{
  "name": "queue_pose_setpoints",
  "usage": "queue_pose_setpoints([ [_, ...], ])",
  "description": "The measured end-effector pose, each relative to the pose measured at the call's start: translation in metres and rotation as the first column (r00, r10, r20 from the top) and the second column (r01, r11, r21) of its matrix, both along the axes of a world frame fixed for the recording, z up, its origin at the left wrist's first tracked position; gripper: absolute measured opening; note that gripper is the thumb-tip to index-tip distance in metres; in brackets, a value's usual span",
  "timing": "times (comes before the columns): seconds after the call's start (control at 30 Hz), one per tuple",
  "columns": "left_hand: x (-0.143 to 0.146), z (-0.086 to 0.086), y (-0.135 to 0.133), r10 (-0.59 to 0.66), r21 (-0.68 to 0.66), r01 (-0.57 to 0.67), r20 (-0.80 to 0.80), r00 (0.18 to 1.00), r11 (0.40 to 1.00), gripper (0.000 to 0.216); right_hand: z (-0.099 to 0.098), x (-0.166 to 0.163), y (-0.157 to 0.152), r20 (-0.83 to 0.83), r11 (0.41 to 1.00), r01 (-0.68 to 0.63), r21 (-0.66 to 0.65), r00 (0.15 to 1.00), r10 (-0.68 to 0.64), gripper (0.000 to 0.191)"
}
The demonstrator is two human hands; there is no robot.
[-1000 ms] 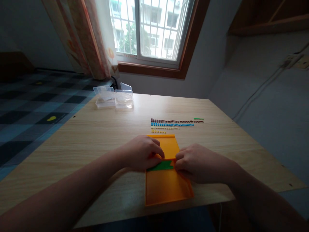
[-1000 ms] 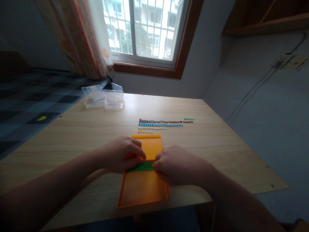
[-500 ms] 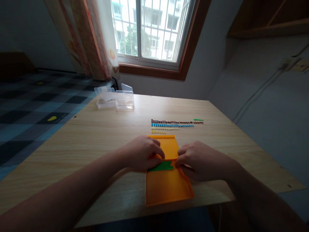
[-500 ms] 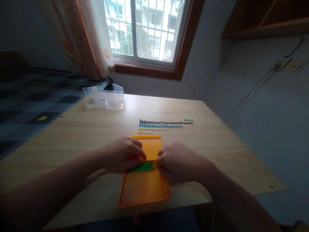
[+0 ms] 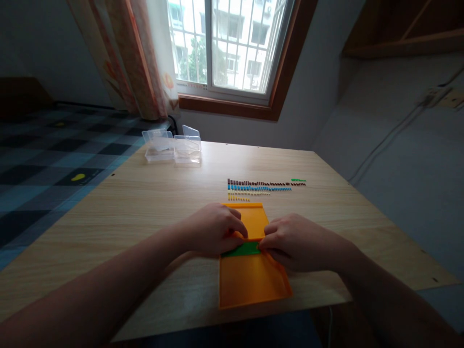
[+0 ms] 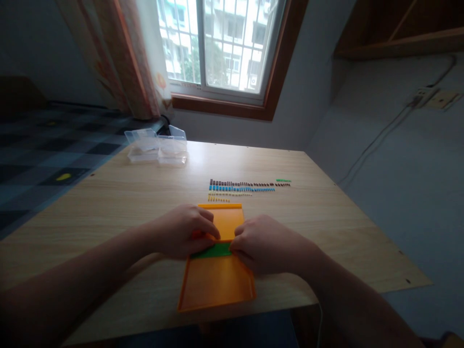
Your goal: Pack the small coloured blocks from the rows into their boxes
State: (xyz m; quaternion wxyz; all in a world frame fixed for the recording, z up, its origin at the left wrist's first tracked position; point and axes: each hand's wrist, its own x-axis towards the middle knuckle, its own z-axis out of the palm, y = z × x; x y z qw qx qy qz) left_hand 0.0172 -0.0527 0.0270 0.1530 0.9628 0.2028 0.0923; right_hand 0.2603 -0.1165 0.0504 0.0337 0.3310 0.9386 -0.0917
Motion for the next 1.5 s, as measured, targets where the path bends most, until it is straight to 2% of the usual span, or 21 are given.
queue_pose_setpoints([
  [0.47,-0.0001,0.0003,-0.0001,-0.001,0.011,0.001,0.002,1.000,1.000,0.021,-0.0026,0.0001,-0.0008,-0.011,1.000,-0.006,0.006,1.000,0.006,0.021],
  [0.7,-0.0012,-0.0015,0.0014,0.003,0.009,-0.003,-0.003,1.000,1.000,0.020,-0.0013,0.0010,0.0007,-0.017,0.999,0.031,0.015,0.999,-0.031,0.025],
  [1.5,-0.0002,0.0011,-0.0002,-0.006,0.006,0.006,0.014,1.000,1.000,0.020,-0.0025,-0.0011,-0.0017,-0.021,1.000,0.001,0.019,1.000,0.000,0.023],
])
